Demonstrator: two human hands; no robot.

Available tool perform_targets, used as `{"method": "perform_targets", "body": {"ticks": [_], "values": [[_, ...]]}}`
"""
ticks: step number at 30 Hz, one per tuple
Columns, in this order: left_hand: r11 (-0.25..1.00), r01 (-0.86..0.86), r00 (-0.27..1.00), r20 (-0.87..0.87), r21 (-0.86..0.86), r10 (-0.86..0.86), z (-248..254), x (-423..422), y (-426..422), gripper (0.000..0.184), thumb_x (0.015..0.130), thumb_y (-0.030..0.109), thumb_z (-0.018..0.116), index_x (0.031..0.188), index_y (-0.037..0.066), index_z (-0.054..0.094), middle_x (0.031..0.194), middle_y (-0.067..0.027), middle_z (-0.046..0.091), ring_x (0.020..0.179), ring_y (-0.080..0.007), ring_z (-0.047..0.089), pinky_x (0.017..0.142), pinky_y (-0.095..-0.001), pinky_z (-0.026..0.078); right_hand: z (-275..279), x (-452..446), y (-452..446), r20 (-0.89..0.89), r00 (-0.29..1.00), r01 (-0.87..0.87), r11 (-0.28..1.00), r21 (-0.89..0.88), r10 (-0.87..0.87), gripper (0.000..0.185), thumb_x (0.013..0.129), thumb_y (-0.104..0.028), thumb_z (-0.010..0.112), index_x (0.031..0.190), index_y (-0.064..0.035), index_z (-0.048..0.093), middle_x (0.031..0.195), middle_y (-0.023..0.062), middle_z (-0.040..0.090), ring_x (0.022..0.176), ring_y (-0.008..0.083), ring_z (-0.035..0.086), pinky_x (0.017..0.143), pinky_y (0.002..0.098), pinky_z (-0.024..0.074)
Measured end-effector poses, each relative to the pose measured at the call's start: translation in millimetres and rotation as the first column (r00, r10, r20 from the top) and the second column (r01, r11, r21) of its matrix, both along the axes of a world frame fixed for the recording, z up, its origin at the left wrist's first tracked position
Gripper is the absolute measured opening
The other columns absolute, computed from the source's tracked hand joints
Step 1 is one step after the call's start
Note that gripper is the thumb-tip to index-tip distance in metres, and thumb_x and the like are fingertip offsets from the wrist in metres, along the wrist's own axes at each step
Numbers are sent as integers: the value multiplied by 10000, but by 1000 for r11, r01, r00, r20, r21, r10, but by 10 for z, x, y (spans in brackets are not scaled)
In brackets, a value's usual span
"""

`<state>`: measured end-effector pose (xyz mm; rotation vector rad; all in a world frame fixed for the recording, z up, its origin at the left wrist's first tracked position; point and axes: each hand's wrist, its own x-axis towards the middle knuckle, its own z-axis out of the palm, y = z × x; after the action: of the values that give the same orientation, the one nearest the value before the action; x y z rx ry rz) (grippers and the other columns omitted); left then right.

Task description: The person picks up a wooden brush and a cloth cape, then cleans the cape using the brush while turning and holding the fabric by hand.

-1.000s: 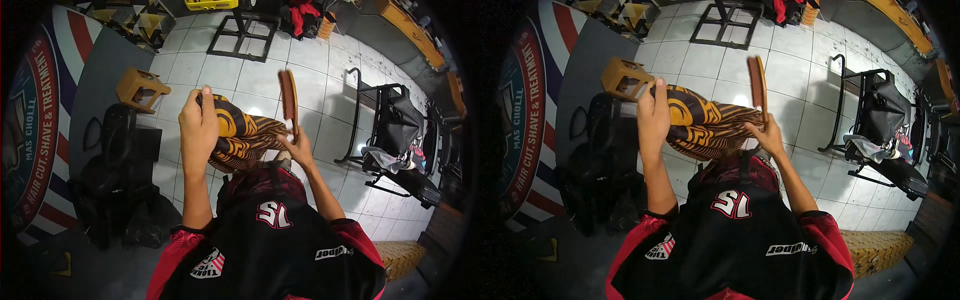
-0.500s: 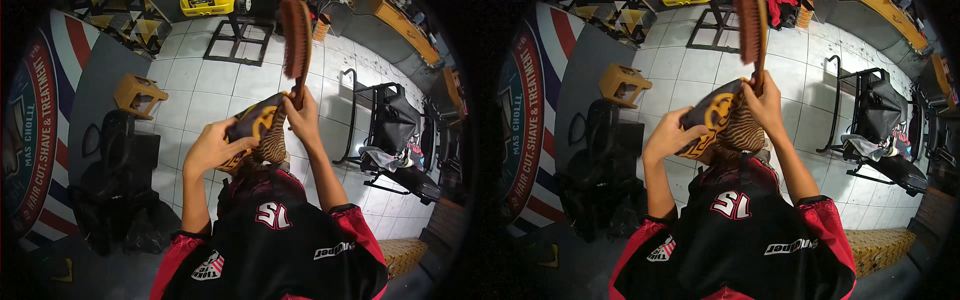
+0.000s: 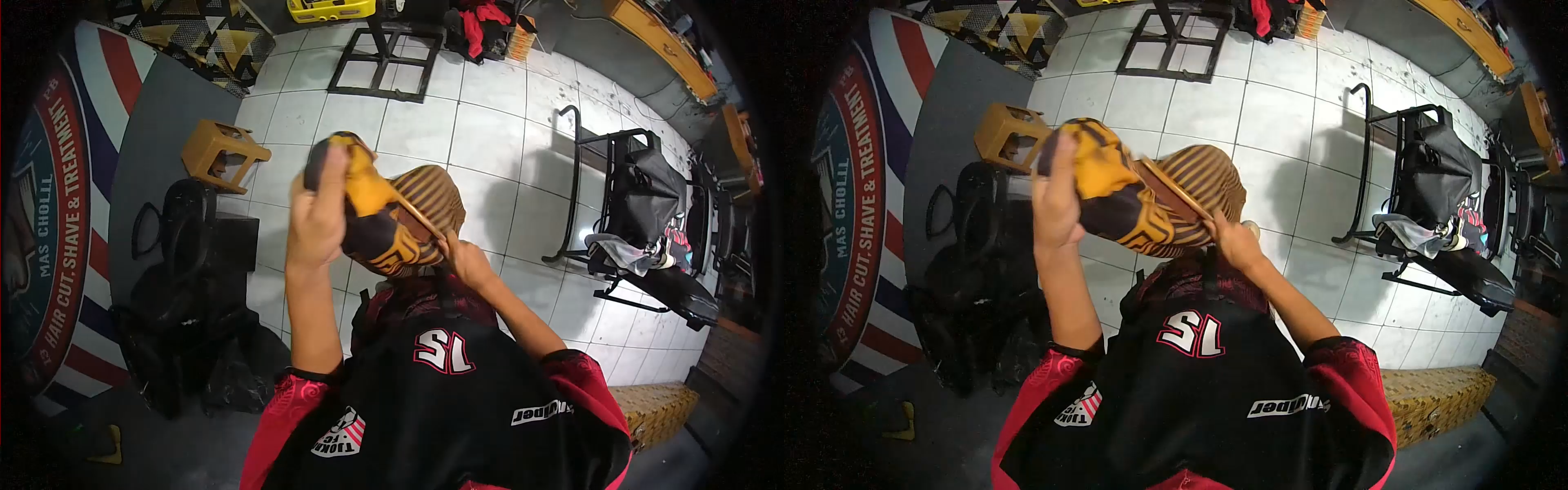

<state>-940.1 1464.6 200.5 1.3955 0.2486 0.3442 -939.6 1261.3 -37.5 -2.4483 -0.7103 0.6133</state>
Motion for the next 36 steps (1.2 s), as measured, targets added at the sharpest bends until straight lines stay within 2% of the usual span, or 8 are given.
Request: {"method": "perform_targets", "body": {"ticks": [6,7,9,13,18,23,29,36], "values": [[952,-236,950,158,-196,268,231,-190,227,317,915,216,485,1087,-47,518,1038,-111,581,880,-180,604,768,-301,500,-1453,-244,-1089,-353,921,-103,767,-634,-168,238,833,-207,502,981,-65,622,1026,118,632,972,307,597,780,409,495],[949,-250,960,80,-193,270,243,-190,271,342,912,232,489,1111,-46,501,1074,-131,570,923,-207,596,791,-323,496,-1583,-396,-1196,25,986,162,914,-371,-164,260,847,-242,481,911,-36,624,953,154,642,908,325,612,773,423,491],[944,-264,963,-7,-196,268,206,-167,278,369,909,248,494,1135,-44,484,1110,-151,558,966,-235,588,814,-345,492,-1621,-160,-1209,-230,943,110,878,-465,-240,285,871,-242,436,911,-15,604,832,194,636,843,358,615,729,440,486],[959,-211,972,-142,-190,186,96,-43,99,333,920,258,483,1090,-27,510,1065,-123,576,937,-208,593,813,-318,487,-705,201,-624,-169,854,520,804,288,-492,379,946,-283,320,879,23,535,620,121,523,586,249,546,559,362,437],[960,-237,970,-95,-147,225,51,103,-34,338,942,305,437,976,-7,562,923,-70,601,809,-129,592,714,-266,486,935,69,188,-215,956,295,654,697,-202,257,948,-210,327,974,5,466,686,159,511,583,278,512,542,352,412],[920,-351,931,40,-173,362,126,97,194,333,924,289,477,1064,-8,530,1015,-98,584,895,-183,597,766,-310,497,334,-119,219,-166,985,58,838,542,39,197,901,-146,384,1008,6,448,734,240,563,683,405,574,582,476,418],[851,-483,850,125,-205,512,416,-45,400,426,938,340,408,1064,-52,519,1038,-158,578,922,-245,601,805,-369,511,-1398,-103,-857,-286,955,-205,864,-460,75,316,833,-251,447,974,-13,599,909,214,630,857,348,620,739,440,498],[829,-502,855,-1,-248,518,157,37,327,242,859,236,540,882,-2,580,846,-58,588,723,-139,579,648,-263,469,-832,166,-432,-49,890,455,881,129,-453,323,923,-267,370,926,13,531,759,253,573,680,404,573,608,465,451]]}}
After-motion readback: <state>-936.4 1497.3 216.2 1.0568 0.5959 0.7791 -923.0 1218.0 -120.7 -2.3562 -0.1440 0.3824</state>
